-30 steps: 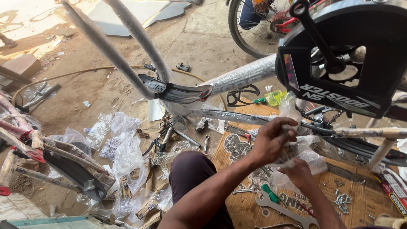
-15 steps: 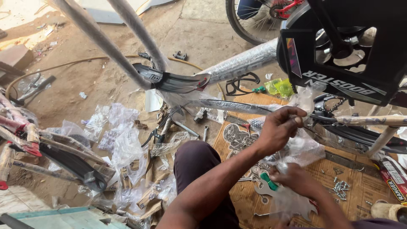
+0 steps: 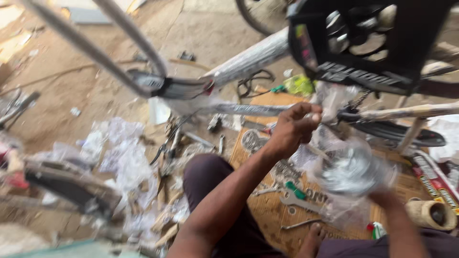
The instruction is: The person sits on the floor and assembles a bicycle by attaching the chain to the crankset and rear wheel. They use their hands to thread the chain and adjust its position, then lift the partially assembled bicycle upright.
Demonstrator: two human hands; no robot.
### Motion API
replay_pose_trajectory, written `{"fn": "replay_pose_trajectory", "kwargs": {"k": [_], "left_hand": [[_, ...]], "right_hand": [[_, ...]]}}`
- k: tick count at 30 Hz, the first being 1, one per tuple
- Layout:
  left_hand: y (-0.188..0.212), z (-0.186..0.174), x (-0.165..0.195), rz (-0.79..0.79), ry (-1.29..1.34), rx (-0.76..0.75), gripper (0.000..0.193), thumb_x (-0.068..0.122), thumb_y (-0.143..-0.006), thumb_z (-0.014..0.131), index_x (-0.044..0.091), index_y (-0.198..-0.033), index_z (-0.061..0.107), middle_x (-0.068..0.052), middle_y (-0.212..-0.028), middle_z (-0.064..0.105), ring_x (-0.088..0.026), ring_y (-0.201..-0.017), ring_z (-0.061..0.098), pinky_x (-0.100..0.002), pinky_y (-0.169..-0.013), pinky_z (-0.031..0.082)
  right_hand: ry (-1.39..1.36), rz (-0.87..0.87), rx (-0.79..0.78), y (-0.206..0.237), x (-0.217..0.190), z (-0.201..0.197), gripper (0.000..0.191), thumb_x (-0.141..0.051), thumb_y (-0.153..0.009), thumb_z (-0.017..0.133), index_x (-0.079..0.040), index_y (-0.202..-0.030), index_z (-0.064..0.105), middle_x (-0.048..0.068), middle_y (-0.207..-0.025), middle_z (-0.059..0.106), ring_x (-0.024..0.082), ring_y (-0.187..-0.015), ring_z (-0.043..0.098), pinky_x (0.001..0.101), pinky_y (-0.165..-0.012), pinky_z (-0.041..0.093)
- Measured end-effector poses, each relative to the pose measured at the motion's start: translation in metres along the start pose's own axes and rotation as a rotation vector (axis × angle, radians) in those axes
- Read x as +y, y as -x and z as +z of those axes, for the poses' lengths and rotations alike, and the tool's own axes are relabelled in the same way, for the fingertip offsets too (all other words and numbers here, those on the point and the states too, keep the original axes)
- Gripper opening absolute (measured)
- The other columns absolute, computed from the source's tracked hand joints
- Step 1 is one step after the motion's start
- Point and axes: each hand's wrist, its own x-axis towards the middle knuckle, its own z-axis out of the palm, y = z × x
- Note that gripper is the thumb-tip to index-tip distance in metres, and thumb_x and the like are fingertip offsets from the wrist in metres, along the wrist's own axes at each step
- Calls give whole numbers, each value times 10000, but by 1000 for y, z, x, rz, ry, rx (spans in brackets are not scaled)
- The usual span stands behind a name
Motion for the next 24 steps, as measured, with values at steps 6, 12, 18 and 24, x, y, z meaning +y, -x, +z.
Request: {"fn": "replay_pose_trajectory", "kwargs": {"k": [6, 12, 18, 24], "left_hand": [[2, 4, 3, -78, -284, 157, 522, 132, -861, 762, 120, -1342, 560, 0, -739, 634, -72, -523, 437, -266, -448, 318], [-6, -13, -2, 11, -117, 111, 359, 358, -1028, 605, 12, -1115, 638, 59, -656, 428, -57, -511, 376, -245, -448, 297], [-4, -21, -8, -9, 66, 50, 330, 313, -1098, 558, 2, -995, 601, 18, -655, 399, -126, -529, 367, -347, -598, 433], [-4, -22, -8, -105, 29, 69, 288, 275, -1061, 593, 11, -945, 610, 35, -618, 375, -111, -498, 355, -315, -516, 348]], "right_hand": [[153, -76, 8, 5, 3, -4, 456, -463, -931, 618, -89, -1138, 774, 116, -1067, 786, 216, -926, 758, 396, -854, 608], [470, -152, -49, 26, 21, 5, 403, -379, -928, 666, -84, -1184, 763, 137, -1122, 770, 255, -1005, 740, 386, -888, 583], [348, -384, 89, 34, 9, 21, 317, -260, -970, 717, -32, -1185, 764, 188, -1259, 687, 314, -1120, 670, 397, -909, 536], [-118, -176, -26, 43, -10, 14, 400, -349, -887, 670, -83, -1176, 742, 116, -1121, 762, 246, -1033, 735, 361, -803, 646]]}}
